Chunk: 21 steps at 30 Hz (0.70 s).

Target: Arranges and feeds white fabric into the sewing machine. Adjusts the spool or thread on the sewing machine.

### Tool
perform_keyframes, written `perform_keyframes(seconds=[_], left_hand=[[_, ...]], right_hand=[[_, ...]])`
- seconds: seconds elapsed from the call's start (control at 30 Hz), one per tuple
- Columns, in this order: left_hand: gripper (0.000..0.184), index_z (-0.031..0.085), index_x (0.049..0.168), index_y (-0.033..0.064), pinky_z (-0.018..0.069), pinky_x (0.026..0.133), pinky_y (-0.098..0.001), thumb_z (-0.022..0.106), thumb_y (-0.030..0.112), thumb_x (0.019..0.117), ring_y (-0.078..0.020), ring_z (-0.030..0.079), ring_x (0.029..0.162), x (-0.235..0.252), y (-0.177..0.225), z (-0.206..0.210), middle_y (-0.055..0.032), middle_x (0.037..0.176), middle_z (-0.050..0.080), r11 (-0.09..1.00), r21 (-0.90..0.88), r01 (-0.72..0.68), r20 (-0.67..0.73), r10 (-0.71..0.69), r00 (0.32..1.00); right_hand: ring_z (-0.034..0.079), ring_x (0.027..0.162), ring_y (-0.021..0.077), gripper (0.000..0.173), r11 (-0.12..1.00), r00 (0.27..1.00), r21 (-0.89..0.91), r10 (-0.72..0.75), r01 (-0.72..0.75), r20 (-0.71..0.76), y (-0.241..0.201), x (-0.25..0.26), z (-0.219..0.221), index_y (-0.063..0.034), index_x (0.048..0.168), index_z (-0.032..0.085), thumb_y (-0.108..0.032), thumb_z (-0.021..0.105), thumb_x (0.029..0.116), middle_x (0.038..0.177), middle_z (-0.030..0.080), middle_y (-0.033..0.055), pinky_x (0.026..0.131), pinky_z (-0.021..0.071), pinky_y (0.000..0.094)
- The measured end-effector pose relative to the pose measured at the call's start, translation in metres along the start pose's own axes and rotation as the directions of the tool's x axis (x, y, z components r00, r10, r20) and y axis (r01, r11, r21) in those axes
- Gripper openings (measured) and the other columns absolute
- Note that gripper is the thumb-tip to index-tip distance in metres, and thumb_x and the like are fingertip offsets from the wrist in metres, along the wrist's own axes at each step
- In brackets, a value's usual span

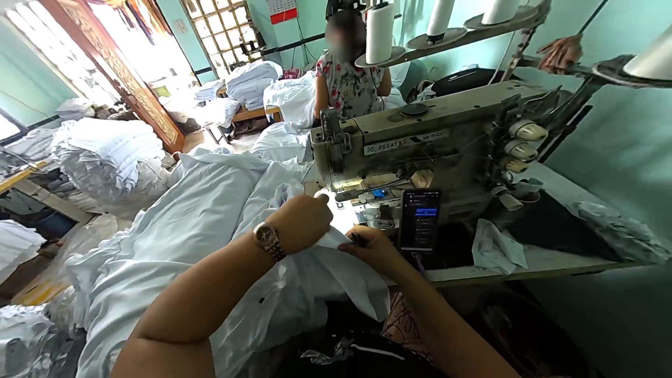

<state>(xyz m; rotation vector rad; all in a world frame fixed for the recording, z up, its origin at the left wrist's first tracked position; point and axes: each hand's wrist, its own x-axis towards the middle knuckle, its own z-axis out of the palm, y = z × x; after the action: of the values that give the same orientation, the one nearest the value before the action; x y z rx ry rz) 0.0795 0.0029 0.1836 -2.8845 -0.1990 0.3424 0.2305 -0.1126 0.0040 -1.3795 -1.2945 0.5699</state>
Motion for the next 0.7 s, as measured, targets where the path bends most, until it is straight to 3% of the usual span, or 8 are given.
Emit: perform_keyframes(seconds=[0.1, 0.17, 0.27, 0.33, 0.43, 0.57, 0.63, 0.7], left_hand=[[0.024, 0.07, 0.104, 0.0026, 0.0555, 0.077, -0.0522, 0.063, 0.025, 0.1006, -0.0324, 0.068, 0.09, -0.001, -0.002, 0.001, -0.0156, 0.105, 0.066, 0.99, -0.121, -0.076, 0.023, 0.079, 0.997], [0.018, 0.069, 0.109, 0.0047, 0.0567, 0.074, -0.0532, 0.061, 0.019, 0.1013, -0.0334, 0.07, 0.088, -0.002, -0.004, 0.006, -0.0148, 0.098, 0.069, 0.994, -0.098, -0.039, -0.005, 0.039, 0.999], [0.019, 0.065, 0.107, 0.0052, 0.0535, 0.074, -0.0553, 0.062, 0.023, 0.1011, -0.0345, 0.068, 0.087, -0.003, 0.002, -0.001, -0.0144, 0.09, 0.068, 0.986, -0.153, -0.06, 0.059, 0.07, 0.996], [0.018, 0.068, 0.108, 0.0049, 0.0545, 0.076, -0.0571, 0.066, 0.02, 0.0984, -0.0359, 0.069, 0.089, -0.002, -0.002, 0.003, -0.0157, 0.094, 0.07, 0.988, -0.154, -0.034, 0.025, 0.038, 0.999], [0.021, 0.073, 0.098, 0.0056, 0.0548, 0.072, -0.0542, 0.062, 0.023, 0.0998, -0.0332, 0.069, 0.087, -0.003, -0.006, 0.007, -0.0147, 0.098, 0.068, 0.996, -0.076, -0.037, 0.001, 0.037, 0.999], [0.02, 0.072, 0.105, 0.0046, 0.0561, 0.077, -0.053, 0.063, 0.022, 0.1, -0.0322, 0.068, 0.091, -0.002, -0.004, 0.009, -0.0151, 0.104, 0.067, 0.983, -0.179, -0.036, -0.038, 0.03, 0.999], [0.023, 0.072, 0.1, 0.0035, 0.0562, 0.074, -0.0532, 0.062, 0.025, 0.1, -0.0329, 0.069, 0.09, -0.004, -0.003, 0.014, -0.0155, 0.102, 0.067, 0.988, -0.151, -0.016, -0.082, 0.004, 0.997], [0.029, 0.072, 0.093, 0.0037, 0.0535, 0.085, -0.0505, 0.062, 0.03, 0.1, -0.0312, 0.064, 0.101, -0.007, 0.004, 0.014, -0.013, 0.105, 0.066, 0.983, -0.174, -0.061, -0.097, 0.045, 0.994]], right_hand=[[0.056, 0.069, -0.0005, 0.023, 1.0, 1.0, 0.0, 0.012, -0.012, 0.005, 0.001, -0.001, 0.001, -0.0082, 0.088, 0.074, -0.03, 0.078, 0.0889, 0.08, 0.065, -0.0028, 0.065, 0.0476, 0.0184], [0.056, 0.069, 0.0006, 0.024, 1.0, 1.0, 0.004, -0.002, 0.002, 0.0, 0.0, -0.001, 0.003, -0.0072, 0.086, 0.072, -0.03, 0.079, 0.0885, 0.079, 0.064, -0.0021, 0.065, 0.0488, 0.019], [0.056, 0.071, 0.0002, 0.023, 0.999, 0.999, -0.003, -0.032, 0.032, -0.009, 0.003, -0.001, 0.002, -0.0072, 0.087, 0.074, -0.03, 0.078, 0.0892, 0.08, 0.065, -0.0022, 0.066, 0.0479, 0.0185], [0.054, 0.068, -0.0007, 0.023, 1.0, 1.0, 0.006, -0.026, 0.026, -0.012, 0.003, -0.001, 0.003, -0.0077, 0.085, 0.073, -0.029, 0.079, 0.0887, 0.078, 0.064, -0.003, 0.063, 0.0462, 0.0175], [0.055, 0.068, -0.0013, 0.022, 1.0, 1.0, 0.005, -0.023, 0.024, -0.01, 0.001, 0.0, 0.002, -0.0076, 0.087, 0.074, -0.029, 0.078, 0.0891, 0.079, 0.065, -0.0032, 0.063, 0.0466, 0.0171], [0.053, 0.066, -0.0024, 0.02, 1.0, 1.0, 0.024, -0.002, 0.003, -0.029, 0.0, -0.002, 0.003, -0.0079, 0.086, 0.073, -0.027, 0.079, 0.0886, 0.078, 0.064, -0.0047, 0.062, 0.0455, 0.0162], [0.054, 0.068, -0.002, 0.02, 0.999, 0.999, 0.024, -0.026, 0.026, -0.035, 0.0, -0.001, 0.003, -0.0072, 0.087, 0.074, -0.026, 0.079, 0.0887, 0.08, 0.065, -0.0038, 0.063, 0.0463, 0.0161], [0.057, 0.073, -0.0011, 0.019, 0.999, 0.998, 0.019, -0.049, 0.049, -0.03, 0.001, -0.003, 0.001, -0.0076, 0.091, 0.076, -0.026, 0.078, 0.0897, 0.084, 0.067, -0.0026, 0.067, 0.0485, 0.0165]])
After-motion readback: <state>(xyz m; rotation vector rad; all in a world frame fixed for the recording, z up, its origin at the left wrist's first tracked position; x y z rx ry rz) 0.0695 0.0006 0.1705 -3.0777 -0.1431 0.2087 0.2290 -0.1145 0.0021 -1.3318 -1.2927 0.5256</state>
